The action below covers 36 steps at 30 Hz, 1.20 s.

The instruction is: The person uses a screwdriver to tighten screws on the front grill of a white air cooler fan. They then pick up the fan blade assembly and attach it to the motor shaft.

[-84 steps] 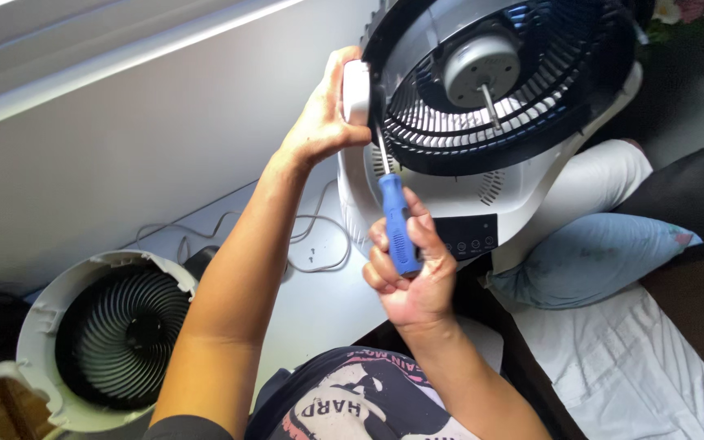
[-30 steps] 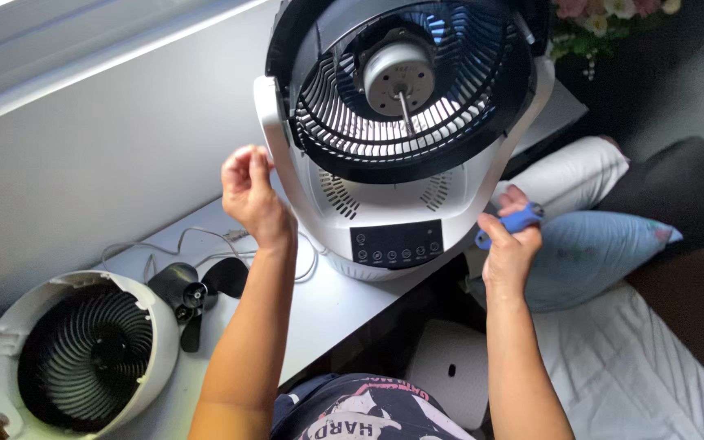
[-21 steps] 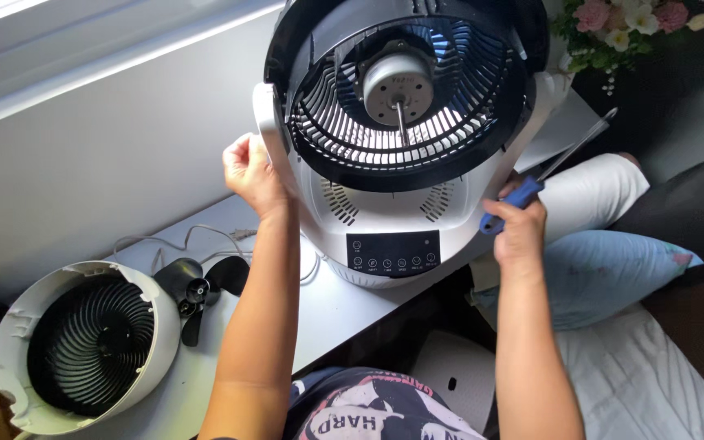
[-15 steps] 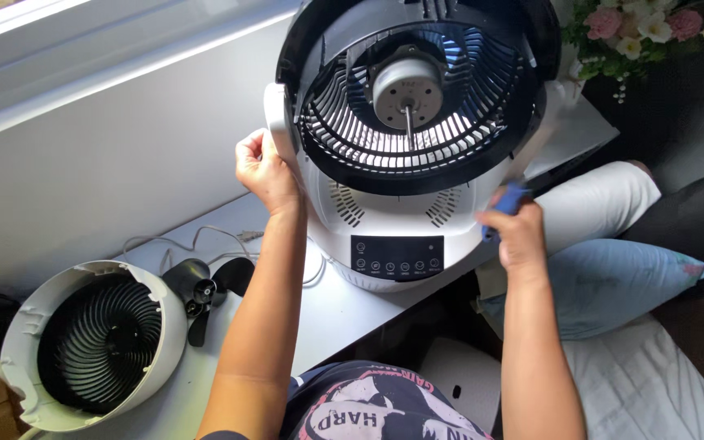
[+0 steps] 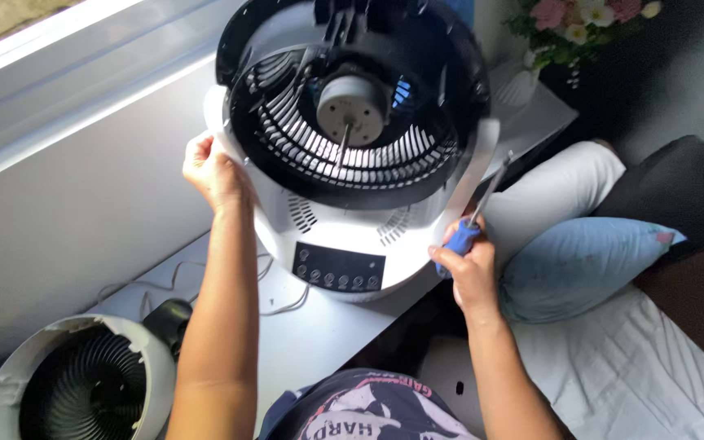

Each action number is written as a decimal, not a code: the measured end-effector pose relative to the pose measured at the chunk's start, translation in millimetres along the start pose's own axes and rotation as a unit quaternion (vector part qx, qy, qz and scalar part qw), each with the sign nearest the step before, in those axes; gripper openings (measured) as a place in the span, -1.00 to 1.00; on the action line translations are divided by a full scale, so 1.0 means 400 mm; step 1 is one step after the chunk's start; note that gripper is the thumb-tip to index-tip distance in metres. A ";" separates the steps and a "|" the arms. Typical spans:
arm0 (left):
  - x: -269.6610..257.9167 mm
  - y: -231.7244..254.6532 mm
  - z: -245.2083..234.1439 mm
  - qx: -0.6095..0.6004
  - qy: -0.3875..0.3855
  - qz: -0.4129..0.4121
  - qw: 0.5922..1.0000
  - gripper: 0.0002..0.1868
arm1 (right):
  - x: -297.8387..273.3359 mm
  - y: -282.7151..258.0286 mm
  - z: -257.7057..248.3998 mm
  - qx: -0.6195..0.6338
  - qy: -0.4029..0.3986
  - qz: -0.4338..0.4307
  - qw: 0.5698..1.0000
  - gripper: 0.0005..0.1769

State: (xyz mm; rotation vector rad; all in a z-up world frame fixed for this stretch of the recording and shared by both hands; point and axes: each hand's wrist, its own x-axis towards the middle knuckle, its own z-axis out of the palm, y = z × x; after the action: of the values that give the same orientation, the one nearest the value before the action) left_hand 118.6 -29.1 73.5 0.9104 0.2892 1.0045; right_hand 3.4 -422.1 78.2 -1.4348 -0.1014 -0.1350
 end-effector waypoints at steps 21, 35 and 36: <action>-0.567 0.256 0.277 -0.169 -0.303 -0.374 0.860 -0.89 | -0.205 -0.223 -0.055 -0.202 -0.076 -0.003 0.976 -0.45; -0.619 0.178 0.277 -0.170 -0.267 -0.561 0.765 -0.78 | -0.275 -0.293 -0.075 -0.346 -0.012 -0.127 0.929 -0.46; -0.622 0.178 0.276 -0.175 -0.271 -0.561 0.762 -0.79 | -0.276 -0.294 -0.077 -0.351 -0.011 -0.127 0.928 -0.46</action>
State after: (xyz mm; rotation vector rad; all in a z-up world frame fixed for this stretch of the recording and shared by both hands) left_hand 8.0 -276.3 150.0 0.4789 0.0976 -0.3428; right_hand -124.1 -464.6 172.7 -2.1374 -0.2779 -0.3985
